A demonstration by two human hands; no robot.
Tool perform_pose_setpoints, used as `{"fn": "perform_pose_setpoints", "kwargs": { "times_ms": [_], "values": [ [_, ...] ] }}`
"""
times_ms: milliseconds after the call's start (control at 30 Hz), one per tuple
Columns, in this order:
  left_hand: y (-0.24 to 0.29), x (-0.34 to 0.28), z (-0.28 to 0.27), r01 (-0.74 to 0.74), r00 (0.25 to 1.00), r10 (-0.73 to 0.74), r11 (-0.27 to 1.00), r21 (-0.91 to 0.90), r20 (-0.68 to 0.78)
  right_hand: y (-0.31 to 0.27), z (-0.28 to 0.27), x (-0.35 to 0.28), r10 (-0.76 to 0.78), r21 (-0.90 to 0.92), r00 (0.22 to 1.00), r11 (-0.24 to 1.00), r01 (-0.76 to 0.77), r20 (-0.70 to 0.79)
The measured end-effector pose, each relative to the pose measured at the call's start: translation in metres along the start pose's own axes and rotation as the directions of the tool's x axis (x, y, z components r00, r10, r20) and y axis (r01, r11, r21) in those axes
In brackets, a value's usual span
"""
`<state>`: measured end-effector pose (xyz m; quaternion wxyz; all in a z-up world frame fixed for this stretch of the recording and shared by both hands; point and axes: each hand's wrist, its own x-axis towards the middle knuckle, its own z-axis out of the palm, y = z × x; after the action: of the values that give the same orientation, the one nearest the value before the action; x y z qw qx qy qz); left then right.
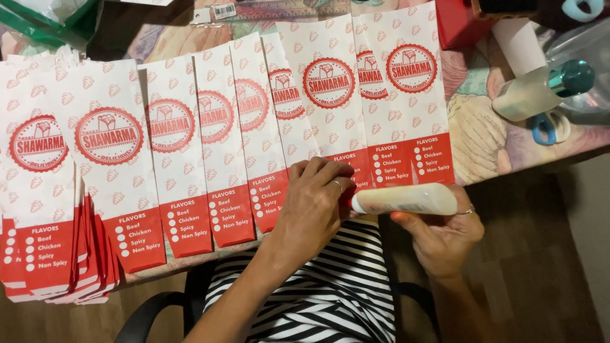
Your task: Assembling paper shawarma bags by applying glue to the edges and folding them into shape.
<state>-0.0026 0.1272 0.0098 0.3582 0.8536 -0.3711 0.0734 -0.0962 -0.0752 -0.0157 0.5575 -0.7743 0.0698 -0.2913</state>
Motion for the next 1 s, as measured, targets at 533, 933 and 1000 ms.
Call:
{"fn": "perform_pose_setpoints", "kwargs": {
  "times_ms": [533, 933, 1000],
  "values": [
    [-0.009, -0.021, -0.041, -0.041, 0.998, 0.042, 0.999, 0.031, -0.044, -0.006, -0.007, 0.016, -0.026, 0.267, 0.989, 0.961, 0.065, -0.148],
    [-0.012, -0.036, -0.059, 0.054, 0.992, -0.052, 0.998, -0.013, 0.113, -0.012, 0.022, -0.004, 0.046, 0.051, 0.999, 0.998, -0.046, 0.004],
    [-0.011, -0.037, -0.059, 0.038, 0.996, -0.036, 0.999, -0.035, 0.079, -0.019, 0.028, -0.004, 0.038, 0.014, 0.997, 0.999, -0.039, 0.066]
  ]
}}
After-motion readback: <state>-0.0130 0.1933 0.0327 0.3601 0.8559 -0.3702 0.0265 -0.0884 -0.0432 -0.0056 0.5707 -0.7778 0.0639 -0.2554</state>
